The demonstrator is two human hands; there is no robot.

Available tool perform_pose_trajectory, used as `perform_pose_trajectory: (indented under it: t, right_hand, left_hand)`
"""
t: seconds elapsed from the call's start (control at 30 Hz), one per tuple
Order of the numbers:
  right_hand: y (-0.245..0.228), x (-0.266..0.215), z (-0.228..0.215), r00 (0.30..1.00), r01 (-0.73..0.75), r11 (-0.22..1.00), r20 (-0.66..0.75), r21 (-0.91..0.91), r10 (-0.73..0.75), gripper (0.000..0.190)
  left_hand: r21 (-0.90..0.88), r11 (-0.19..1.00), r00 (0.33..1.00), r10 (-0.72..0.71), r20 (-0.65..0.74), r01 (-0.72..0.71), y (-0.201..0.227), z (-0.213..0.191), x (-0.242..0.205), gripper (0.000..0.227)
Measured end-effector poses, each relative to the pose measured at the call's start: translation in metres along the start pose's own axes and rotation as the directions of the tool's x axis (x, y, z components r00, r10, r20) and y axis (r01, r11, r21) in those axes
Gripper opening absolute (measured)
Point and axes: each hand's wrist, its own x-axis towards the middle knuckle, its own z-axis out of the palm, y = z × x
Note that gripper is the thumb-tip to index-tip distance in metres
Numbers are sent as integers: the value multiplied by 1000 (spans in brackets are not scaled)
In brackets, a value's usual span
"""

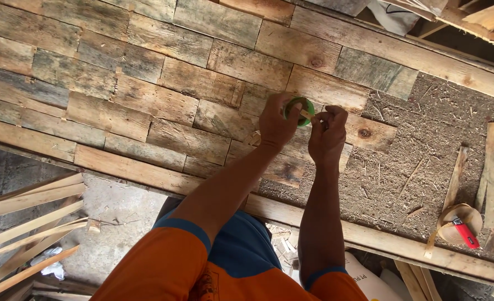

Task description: Applying green tape to a wooden surface and smoothing it down.

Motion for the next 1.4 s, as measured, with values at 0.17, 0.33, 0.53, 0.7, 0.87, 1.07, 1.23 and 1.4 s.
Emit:
perform_pose_trajectory:
  t: [0.17,0.33,0.53,0.7,0.87,1.07,1.23,1.4]
  right_hand:
    - [5,11,2,997,64,997,51,-46,-61,37]
    - [1,17,7,994,86,992,81,-96,-79,37]
    - [7,14,25,995,25,939,-79,-344,-55,29]
    - [53,13,51,988,55,947,-120,-318,-98,41]
    - [56,14,60,985,-120,980,-138,-157,98,38]
    - [64,12,58,974,-116,979,-210,-168,80,24]
    - [-4,0,45,964,54,965,-239,-257,-118,16]
    - [-40,-23,75,992,13,1000,121,19,-15,18]
  left_hand:
    - [-81,992,970,113,215,-98,5,-5,8,45]
    - [-223,974,977,10,211,38,-2,1,7,44]
    - [25,984,974,-178,139,176,3,7,4,38]
    - [117,973,976,-207,69,198,8,7,4,41]
    - [114,968,971,-229,61,222,9,7,5,42]
    - [28,975,973,-224,57,222,-3,-1,-1,45]
    - [-277,906,947,-313,70,320,-15,-34,-6,49]
    - [-511,812,960,-252,126,280,-27,-95,-11,49]
